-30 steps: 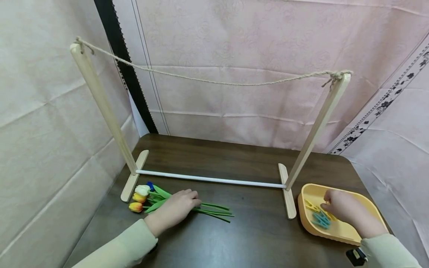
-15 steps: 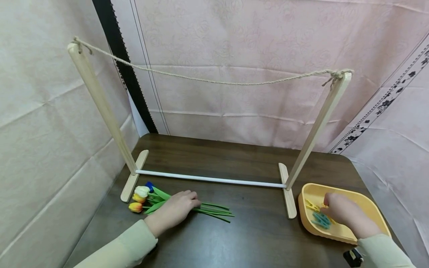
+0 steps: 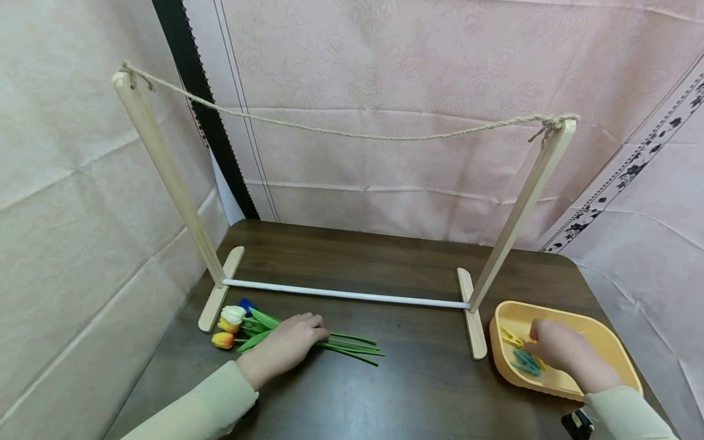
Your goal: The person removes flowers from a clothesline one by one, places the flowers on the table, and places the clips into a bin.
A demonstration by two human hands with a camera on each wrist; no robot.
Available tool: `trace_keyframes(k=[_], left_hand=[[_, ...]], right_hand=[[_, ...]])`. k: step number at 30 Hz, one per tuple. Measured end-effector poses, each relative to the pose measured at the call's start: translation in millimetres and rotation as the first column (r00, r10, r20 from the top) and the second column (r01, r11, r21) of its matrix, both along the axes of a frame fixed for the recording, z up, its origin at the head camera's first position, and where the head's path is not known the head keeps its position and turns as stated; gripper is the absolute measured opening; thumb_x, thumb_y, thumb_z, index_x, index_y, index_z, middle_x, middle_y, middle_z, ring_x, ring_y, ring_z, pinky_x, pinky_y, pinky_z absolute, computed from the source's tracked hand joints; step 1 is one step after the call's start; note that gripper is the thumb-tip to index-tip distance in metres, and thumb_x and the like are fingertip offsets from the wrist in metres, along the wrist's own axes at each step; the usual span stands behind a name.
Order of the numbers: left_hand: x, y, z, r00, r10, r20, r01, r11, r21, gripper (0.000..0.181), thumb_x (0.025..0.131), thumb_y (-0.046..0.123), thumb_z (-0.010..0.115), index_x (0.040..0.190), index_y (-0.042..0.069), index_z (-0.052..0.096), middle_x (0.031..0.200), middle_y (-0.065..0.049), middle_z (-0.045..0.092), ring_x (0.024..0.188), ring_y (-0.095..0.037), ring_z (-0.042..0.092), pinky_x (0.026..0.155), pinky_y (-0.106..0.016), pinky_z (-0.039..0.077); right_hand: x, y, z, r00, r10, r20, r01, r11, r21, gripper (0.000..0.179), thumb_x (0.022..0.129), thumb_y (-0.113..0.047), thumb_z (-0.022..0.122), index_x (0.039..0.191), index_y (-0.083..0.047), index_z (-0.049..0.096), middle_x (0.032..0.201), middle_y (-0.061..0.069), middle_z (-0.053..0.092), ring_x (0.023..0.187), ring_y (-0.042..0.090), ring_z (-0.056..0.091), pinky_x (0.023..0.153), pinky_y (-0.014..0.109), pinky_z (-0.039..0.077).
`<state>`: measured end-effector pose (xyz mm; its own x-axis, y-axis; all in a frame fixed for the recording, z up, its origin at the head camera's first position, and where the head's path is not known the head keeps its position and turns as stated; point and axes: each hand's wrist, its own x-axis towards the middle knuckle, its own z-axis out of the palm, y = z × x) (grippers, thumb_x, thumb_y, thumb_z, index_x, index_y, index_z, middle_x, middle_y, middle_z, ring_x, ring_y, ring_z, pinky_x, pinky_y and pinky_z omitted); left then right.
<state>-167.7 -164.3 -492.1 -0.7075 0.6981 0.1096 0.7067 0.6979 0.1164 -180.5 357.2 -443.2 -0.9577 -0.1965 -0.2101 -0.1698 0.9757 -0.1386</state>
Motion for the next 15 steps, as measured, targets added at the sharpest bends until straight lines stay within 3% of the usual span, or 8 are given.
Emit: trace_keyframes(k=[4, 6, 10, 12, 15], left_hand=[[-0.9, -0.1, -0.4, 1.0, -0.001, -0.002, 0.001, 1.0, -0.001, 0.025, 0.091, -0.002, 0.06, 0.107, 0.013, 0.073, 0.094, 0.003, 0.06, 0.087, -0.013, 0.056, 0.078, -0.033, 0.05], [-1.3, -0.1, -0.7, 1.0, 0.004, 0.003, -0.004, 1.0, -0.007, 0.023, 0.092, 0.001, 0.06, 0.107, 0.013, 0.073, 0.094, 0.003, 0.061, 0.088, -0.014, 0.057, 0.079, -0.033, 0.05], [0.3, 0.3, 1.4, 0.999, 0.043, -0.018, -0.043, 0.999, 0.015, 0.015, 0.094, 0.015, 0.064, 0.106, 0.014, 0.072, 0.095, 0.003, 0.062, 0.088, -0.014, 0.059, 0.08, -0.036, 0.051], [1.6, 1.4, 3.5, 0.995, 0.086, -0.054, -0.084, 0.996, 0.043, 0.019, 0.094, 0.024, 0.065, 0.109, 0.013, 0.071, 0.098, 0.002, 0.063, 0.09, -0.016, 0.06, 0.082, -0.038, 0.051], [4.3, 4.3, 9.5, 0.977, 0.185, -0.11, -0.175, 0.98, 0.095, 0.035, 0.094, 0.033, 0.063, 0.122, 0.012, 0.066, 0.115, -0.005, 0.062, 0.104, -0.022, 0.059, 0.091, -0.043, 0.048]], right_hand=[[-0.2, 0.4, -2.5, 1.0, 0.012, -0.001, -0.012, 1.0, -0.002, 0.023, 0.082, -0.022, 0.073, 0.082, -0.006, 0.058, 0.071, 0.001, 0.055, 0.062, 0.017, 0.049, 0.056, 0.039, 0.042], [1.2, -0.1, -1.5, 1.0, -0.007, 0.004, 0.007, 1.0, 0.009, 0.025, 0.084, -0.025, 0.072, 0.087, -0.004, 0.059, 0.076, 0.006, 0.06, 0.067, 0.022, 0.055, 0.062, 0.049, 0.047], [7.9, -14.4, 6.0, 0.988, -0.089, -0.127, 0.092, 0.996, 0.018, 0.026, 0.089, -0.026, 0.065, 0.091, -0.001, 0.058, 0.079, 0.016, 0.063, 0.067, 0.035, 0.06, 0.057, 0.062, 0.044], [13.2, -31.6, 8.6, 0.951, -0.116, -0.286, 0.116, 0.993, -0.018, 0.024, 0.089, -0.023, 0.063, 0.089, 0.0, 0.056, 0.078, 0.017, 0.061, 0.064, 0.038, 0.059, 0.051, 0.057, 0.043], [19.3, -66.7, 8.1, 0.84, -0.115, -0.53, 0.067, 0.992, -0.108, 0.023, 0.087, -0.021, 0.067, 0.083, -0.001, 0.056, 0.072, 0.014, 0.058, 0.06, 0.037, 0.057, 0.048, 0.052, 0.042]])
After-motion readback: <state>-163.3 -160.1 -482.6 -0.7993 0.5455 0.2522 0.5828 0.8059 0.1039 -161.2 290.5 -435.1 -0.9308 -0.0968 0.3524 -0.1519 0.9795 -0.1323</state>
